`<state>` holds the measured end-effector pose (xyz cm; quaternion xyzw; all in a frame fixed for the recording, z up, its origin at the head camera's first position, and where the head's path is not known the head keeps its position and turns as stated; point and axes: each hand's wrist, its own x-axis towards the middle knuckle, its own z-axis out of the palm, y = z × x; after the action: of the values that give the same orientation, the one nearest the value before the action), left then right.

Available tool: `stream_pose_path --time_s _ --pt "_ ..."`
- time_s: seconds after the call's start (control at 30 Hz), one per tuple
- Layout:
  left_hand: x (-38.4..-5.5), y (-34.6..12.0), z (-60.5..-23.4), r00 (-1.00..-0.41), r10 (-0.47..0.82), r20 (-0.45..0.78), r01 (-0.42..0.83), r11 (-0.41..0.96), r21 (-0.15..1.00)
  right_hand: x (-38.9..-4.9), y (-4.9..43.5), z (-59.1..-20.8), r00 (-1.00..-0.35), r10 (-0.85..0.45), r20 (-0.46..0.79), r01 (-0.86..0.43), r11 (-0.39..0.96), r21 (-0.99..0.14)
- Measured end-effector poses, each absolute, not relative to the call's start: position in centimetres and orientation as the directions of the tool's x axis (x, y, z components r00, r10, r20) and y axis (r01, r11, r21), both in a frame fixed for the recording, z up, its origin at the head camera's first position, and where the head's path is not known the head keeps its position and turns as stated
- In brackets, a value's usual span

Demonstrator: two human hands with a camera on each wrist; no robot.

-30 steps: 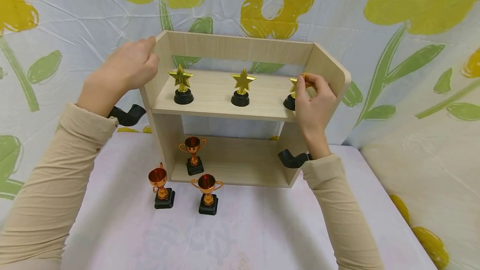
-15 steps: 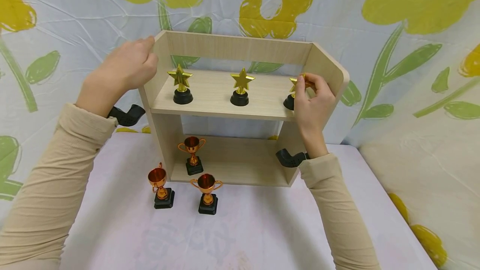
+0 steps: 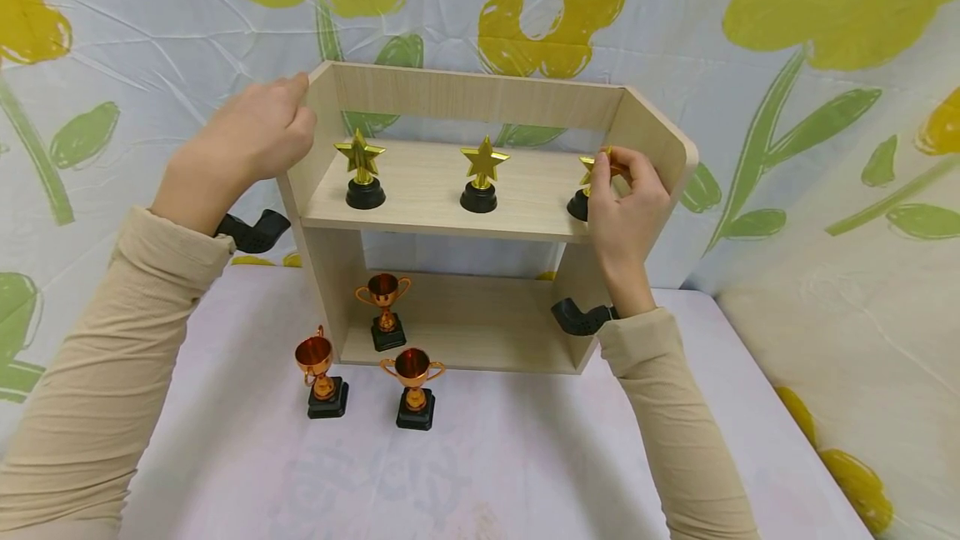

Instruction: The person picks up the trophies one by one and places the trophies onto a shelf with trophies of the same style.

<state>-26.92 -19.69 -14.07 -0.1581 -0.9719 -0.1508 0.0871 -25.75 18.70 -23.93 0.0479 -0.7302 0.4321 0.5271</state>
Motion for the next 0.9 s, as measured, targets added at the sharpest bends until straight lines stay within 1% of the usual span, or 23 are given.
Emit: stream_pose_path --time_s 0.27,0.33,0.47,0.6,0.67,0.73,0.9 --pt "-27.0 -19.7 -14.1 -0.938 0.275 0.212 0.326 0.907 0.266 -25.7 18.8 -24.1 -0.437 0.356 0.826 -0.529 0.641 -0.556" --pt "-27.0 -19.7 -14.1 -0.938 0.274 0.212 0.325 0.907 0.266 -25.6 18.9 -24.0 -0.449 0.343 0.825 -0.542 0.63 -0.556" --pt "-26.9 -19.6 -14.1 -0.936 0.277 0.215 0.329 0.906 0.267 -25.4 19.1 -23.8 -0.501 0.314 0.806 -0.568 0.584 -0.58" --pt "-26.9 -19.6 -14.2 -0.937 0.274 0.215 0.327 0.907 0.267 -24.9 19.4 -23.7 -0.589 0.267 0.763 -0.572 0.53 -0.626" --pt "-26.8 -19.6 -14.2 -0.937 0.273 0.217 0.326 0.907 0.268 -24.6 19.5 -23.6 -0.619 0.242 0.747 -0.569 0.517 -0.64" --pt "-26.8 -19.6 -14.2 -0.937 0.271 0.221 0.325 0.907 0.266 -24.1 19.5 -23.5 -0.636 0.218 0.74 -0.563 0.525 -0.639" --pt "-26.7 -19.6 -14.2 -0.935 0.271 0.228 0.328 0.907 0.264 -22.7 19.6 -23.6 -0.65 0.157 0.744 -0.54 0.593 -0.597"
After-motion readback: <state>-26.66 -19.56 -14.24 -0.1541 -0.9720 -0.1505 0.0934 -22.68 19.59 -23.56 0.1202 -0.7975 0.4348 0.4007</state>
